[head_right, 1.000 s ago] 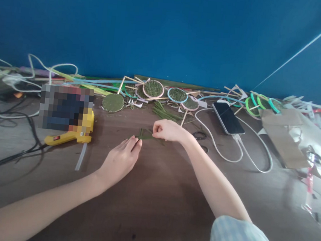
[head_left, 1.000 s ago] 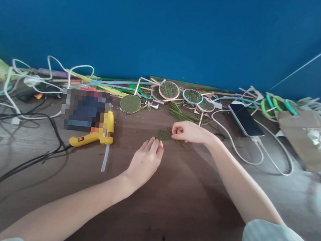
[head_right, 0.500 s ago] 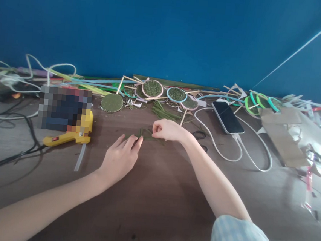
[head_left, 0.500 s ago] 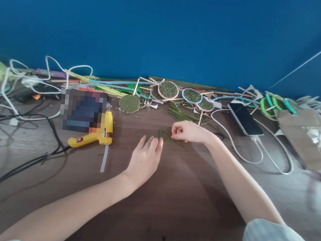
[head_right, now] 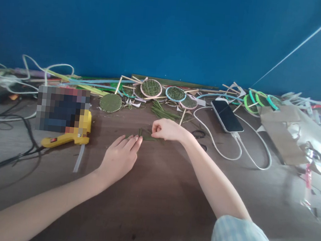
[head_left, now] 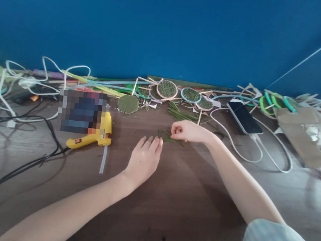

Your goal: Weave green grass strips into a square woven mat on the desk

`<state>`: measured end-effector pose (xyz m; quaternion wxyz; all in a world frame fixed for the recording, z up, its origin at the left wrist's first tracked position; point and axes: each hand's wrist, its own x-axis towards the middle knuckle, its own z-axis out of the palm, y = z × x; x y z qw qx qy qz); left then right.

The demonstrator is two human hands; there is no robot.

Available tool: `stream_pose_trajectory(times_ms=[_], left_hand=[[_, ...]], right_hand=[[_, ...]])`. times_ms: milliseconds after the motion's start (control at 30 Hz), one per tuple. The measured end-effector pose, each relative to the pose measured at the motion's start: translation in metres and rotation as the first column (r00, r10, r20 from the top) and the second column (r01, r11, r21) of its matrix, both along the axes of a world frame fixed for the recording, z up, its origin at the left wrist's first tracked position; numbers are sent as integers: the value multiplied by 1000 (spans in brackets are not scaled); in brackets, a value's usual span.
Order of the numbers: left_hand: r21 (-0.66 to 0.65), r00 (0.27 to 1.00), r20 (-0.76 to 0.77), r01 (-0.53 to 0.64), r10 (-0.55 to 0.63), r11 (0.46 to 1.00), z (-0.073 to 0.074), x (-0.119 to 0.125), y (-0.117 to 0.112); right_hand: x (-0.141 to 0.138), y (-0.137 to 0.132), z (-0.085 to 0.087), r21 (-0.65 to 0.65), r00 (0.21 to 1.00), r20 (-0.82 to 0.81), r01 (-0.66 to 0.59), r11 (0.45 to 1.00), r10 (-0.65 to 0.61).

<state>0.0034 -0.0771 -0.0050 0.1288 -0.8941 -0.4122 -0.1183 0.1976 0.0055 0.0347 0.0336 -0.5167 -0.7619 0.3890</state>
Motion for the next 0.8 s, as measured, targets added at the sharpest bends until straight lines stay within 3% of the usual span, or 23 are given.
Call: stream_pose_trajectory(times_ms=[233,500,800], left_hand=[[-39,998,-58,-20,18,999,6,1,0],[-54,999,-42,-12,9,998,4,2,1],[-66,996,-87,7,-13,998,-2,2,2]], right_hand=[[4,1,3,-41,999,-8,40,998,-41],[4,-6,11,74,998,-4,59,996,-58],[5,-8,16,-22,981,-79,175,984,-176]])
